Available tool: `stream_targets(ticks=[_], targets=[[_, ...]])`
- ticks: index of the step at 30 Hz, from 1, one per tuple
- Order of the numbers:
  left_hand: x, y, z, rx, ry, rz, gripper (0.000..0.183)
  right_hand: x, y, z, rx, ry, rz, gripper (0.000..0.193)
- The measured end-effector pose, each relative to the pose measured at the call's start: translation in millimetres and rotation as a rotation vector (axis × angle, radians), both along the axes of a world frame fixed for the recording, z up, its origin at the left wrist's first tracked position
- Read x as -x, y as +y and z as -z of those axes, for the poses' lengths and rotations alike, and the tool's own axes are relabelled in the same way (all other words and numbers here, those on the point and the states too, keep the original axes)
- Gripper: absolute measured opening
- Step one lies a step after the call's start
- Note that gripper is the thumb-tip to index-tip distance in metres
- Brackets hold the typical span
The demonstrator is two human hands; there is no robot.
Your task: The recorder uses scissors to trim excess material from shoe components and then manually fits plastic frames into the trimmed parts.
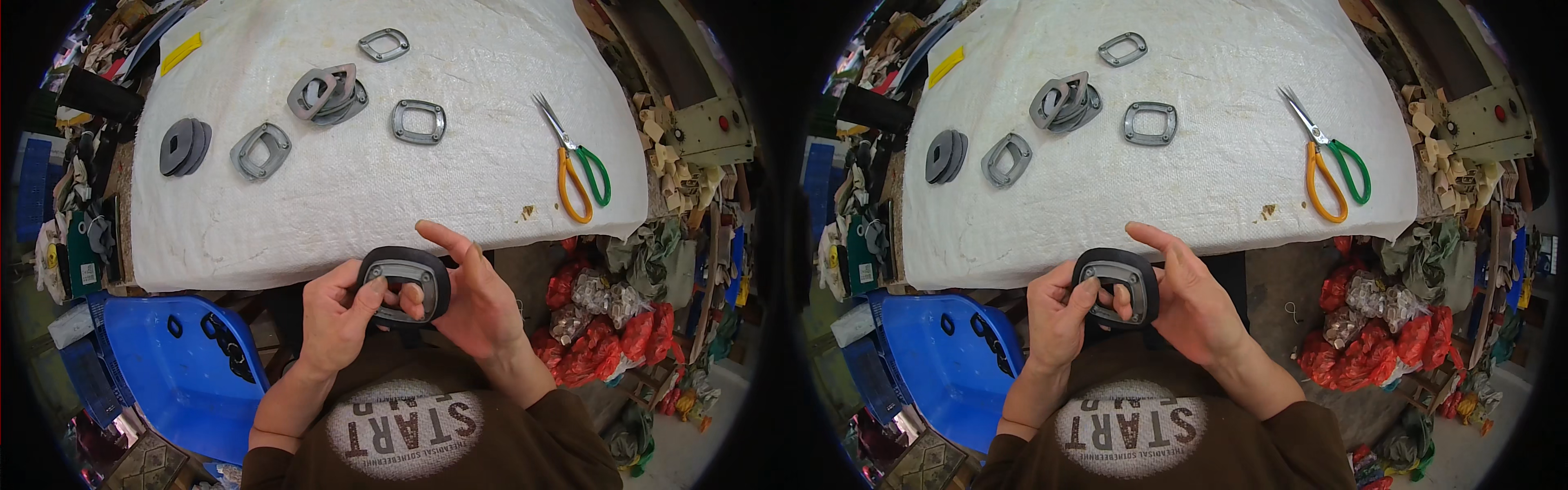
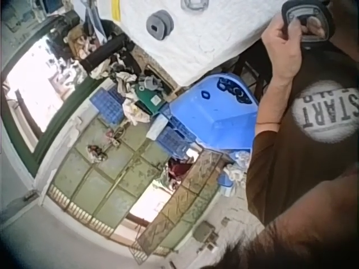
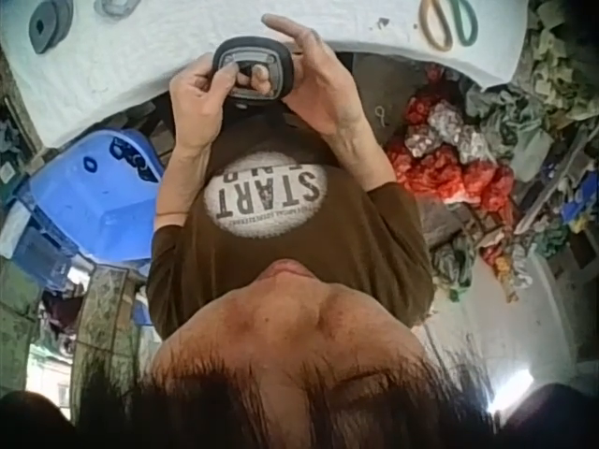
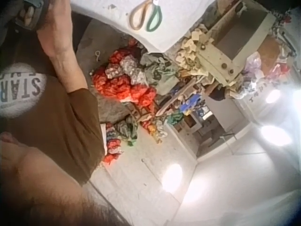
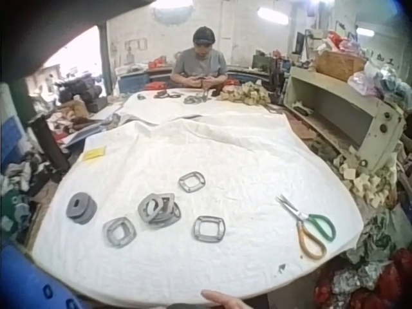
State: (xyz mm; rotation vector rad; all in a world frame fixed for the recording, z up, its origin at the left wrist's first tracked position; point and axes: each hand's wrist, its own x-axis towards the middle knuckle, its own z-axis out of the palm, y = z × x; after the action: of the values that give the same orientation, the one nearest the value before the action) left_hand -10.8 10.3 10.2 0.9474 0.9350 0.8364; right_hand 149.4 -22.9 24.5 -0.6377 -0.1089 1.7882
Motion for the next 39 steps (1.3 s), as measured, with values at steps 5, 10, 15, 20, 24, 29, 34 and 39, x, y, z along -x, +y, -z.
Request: stream_targets(ticks=[5, 10, 15, 20, 24, 29, 34, 39], targets=[[-0.9, -8.0, -0.2, 0.105, -0.055, 0.039, 0.017, -2.4, -4.7, 5.2, 0.047, -0.072, -0.037, 0.047], [-6.4, -12.4, -0.8, 0.116, -0.029, 0.062, 0.016, -9.7, -9.5, 17.4, -0.042, 0.085, -0.084, 0.042], [-11.9, -12.3, -4.4, 0.097, 0.033, 0.035, 0.015, -11.1, -4.0, 23.8, 0.038, 0.153, -0.070, 0.044], [-15.7, -10.4, -8.8, -0.091, 0.186, -0.122, 0.010, -11.2, -3.4, 21.9, -0.085, -0.071, -0.054, 0.048], [-17.8, -11.8, -10.8, -0.150, 0.259, -0.129, 0.010, -6.8, -7.3, 16.8, -0.109, -0.388, -0.035, 0.049], [-13.8, -16.9, 0.7, -0.297, 0.340, -0.124, 0.010, 1.2, -8.7, 19.4, -0.245, -1.118, -0.105, 0.055], [-16.6, -18.7, -6.1, -0.286, 0.329, -0.116, 0.011, 2.4, -9.7, 16.7, -0.266, -1.147, 0.077, 0.044], [-17.5, -20.7, -7.2, -0.248, 0.326, -0.080, 0.011, -0.7, -13.8, 16.9, -0.212, -0.968, 0.146, 0.035]])
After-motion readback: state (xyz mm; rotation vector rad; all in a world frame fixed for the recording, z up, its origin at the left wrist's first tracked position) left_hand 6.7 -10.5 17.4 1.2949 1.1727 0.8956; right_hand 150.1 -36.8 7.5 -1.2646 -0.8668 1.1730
